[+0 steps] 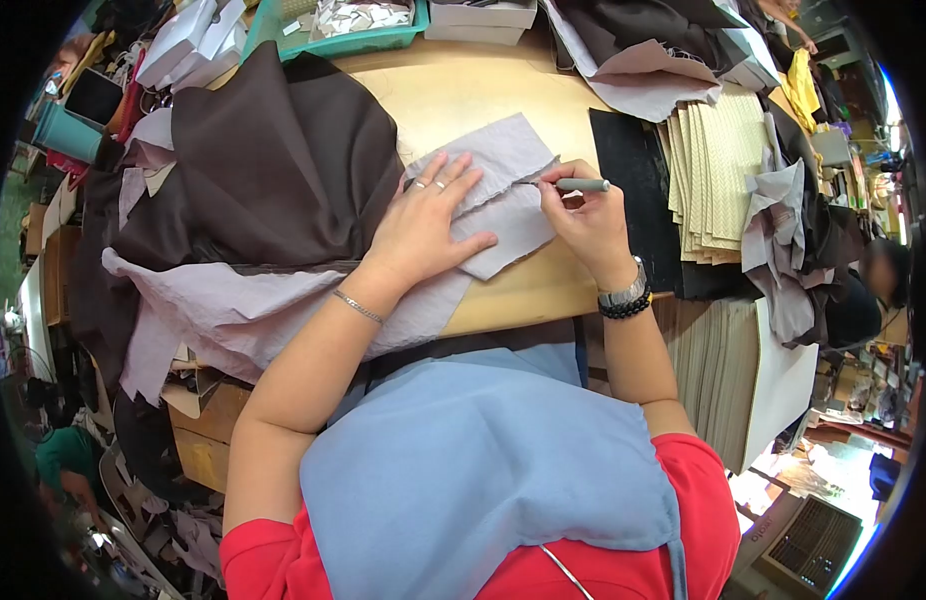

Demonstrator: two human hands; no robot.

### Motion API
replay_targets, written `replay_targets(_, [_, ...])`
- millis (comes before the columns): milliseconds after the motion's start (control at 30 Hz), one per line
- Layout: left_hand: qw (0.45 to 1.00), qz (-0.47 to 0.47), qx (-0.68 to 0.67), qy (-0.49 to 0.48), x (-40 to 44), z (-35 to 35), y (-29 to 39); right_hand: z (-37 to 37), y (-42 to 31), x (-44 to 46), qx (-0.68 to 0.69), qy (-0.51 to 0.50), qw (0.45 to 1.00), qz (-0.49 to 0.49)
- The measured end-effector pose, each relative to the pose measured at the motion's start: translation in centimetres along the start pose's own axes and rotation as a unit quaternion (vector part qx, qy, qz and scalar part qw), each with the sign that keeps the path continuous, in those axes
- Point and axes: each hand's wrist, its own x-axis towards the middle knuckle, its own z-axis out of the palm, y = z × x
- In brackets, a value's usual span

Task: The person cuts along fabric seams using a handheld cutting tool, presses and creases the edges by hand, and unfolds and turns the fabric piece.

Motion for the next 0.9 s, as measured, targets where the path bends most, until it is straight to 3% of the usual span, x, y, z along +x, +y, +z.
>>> replay_targets(700, [1.0, -0.004, -0.024, 0.004, 0.0, 0.3, -0.2, 0.1, 0.5, 0.3, -0.059, -0.007, 0.998, -0.023])
replay_targets(900, [1.0, -0.005, -0.031, 0.002, 0.0, 0.2, -0.2, -0.8, 0.8, 1.1, -0.111, 0.056, 0.992, -0.029])
